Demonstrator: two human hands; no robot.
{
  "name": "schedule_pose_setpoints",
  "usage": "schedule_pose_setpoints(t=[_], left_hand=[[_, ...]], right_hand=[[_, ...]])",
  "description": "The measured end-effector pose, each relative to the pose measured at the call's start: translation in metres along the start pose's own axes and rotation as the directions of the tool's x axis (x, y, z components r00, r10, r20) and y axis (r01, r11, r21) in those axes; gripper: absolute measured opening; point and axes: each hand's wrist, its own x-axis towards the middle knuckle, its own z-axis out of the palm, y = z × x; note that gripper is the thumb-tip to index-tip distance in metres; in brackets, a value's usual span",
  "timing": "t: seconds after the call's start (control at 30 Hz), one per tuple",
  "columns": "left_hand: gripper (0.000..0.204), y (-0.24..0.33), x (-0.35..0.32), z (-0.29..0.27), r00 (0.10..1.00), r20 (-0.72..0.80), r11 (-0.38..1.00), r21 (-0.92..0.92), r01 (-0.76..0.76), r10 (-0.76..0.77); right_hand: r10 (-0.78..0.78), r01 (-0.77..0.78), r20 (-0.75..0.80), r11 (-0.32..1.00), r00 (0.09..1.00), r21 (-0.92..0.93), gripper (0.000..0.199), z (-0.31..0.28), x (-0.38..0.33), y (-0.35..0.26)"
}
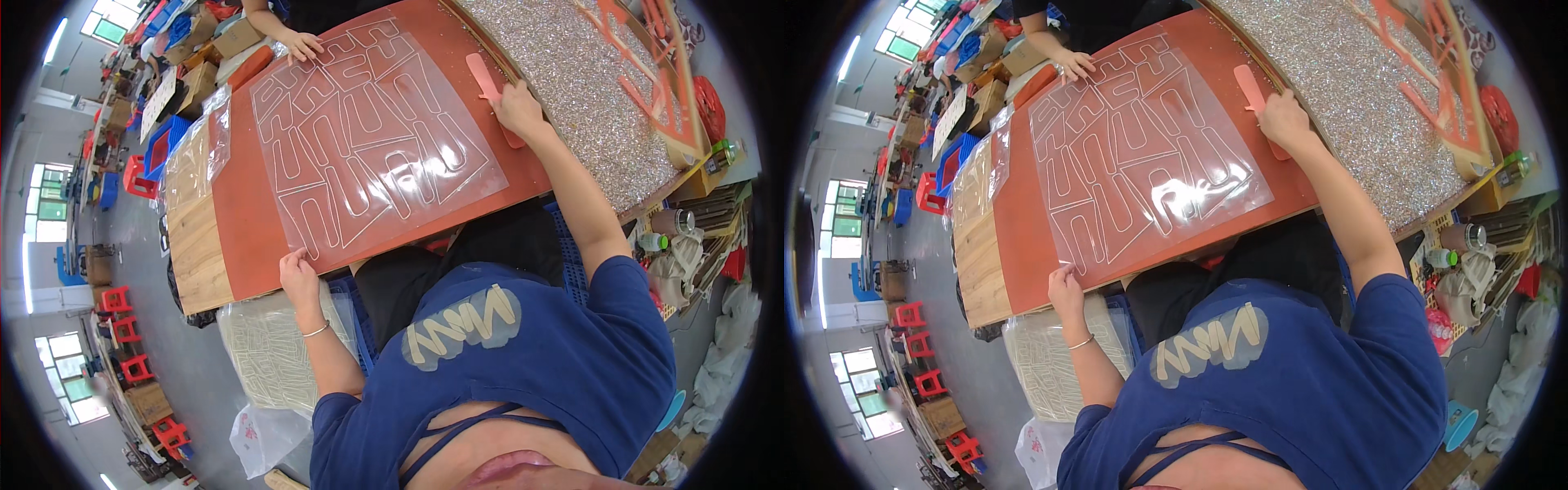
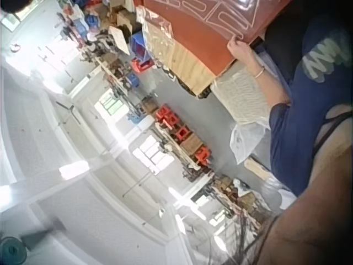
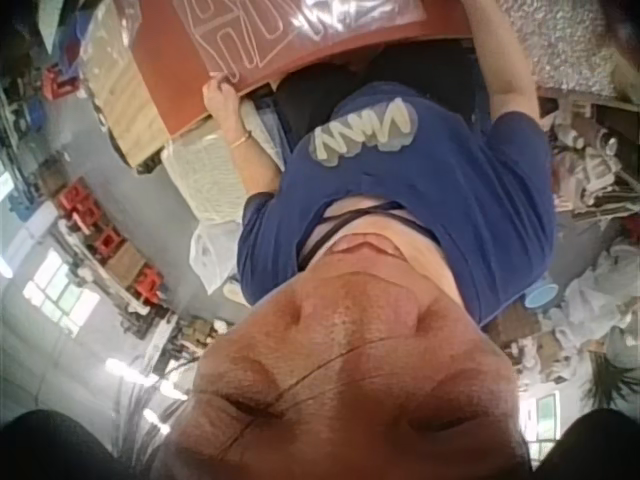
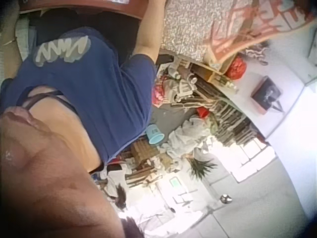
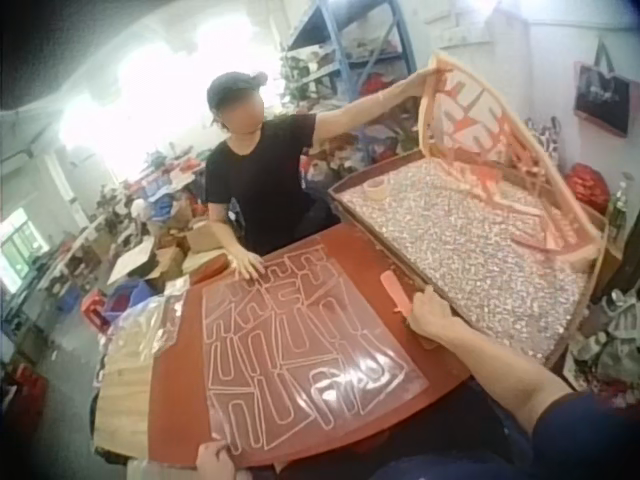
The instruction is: Placing stencils on adhesive sheets and applying glitter to create shoe components.
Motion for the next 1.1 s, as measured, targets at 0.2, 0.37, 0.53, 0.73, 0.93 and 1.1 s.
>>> schedule_pose_setpoints(t=[0.2,0.37,0.53,0.73,0.93,1.1], left_hand=[[0.014,0.024,-0.006,0.004,0.995,-0.059,0.996,-0.041,0.078,-0.081],[0.016,0.015,-0.003,0.006,0.979,-0.093,0.963,-0.219,0.159,-0.182],[0.019,0.008,0.005,0.003,1.000,-0.014,0.985,0.170,-0.013,0.015],[0.021,0.034,0.019,-0.014,0.948,0.041,0.934,-0.166,0.318,-0.316],[0.024,0.031,0.024,-0.006,0.975,-0.040,0.964,0.145,0.224,-0.220],[0.028,0.024,0.036,-0.005,0.964,0.054,0.952,0.182,0.247,-0.261]], right_hand=[[0.059,-0.059,0.071,0.998,0.996,-0.011,0.051,0.011,0.071,-0.020],[0.041,-0.052,0.283,0.998,0.958,0.031,0.054,0.009,0.093,-0.022],[-0.215,0.231,-0.086,0.923,0.973,0.309,0.044,0.018,0.082,-0.042],[-0.206,0.076,0.129,0.762,0.970,0.643,0.039,0.047,0.072,-0.075],[-0.260,0.184,-0.005,0.669,0.965,0.720,0.029,0.080,0.069,-0.095],[-0.217,0.127,0.009,0.601,0.976,0.789,0.029,0.082,0.064,-0.107]])
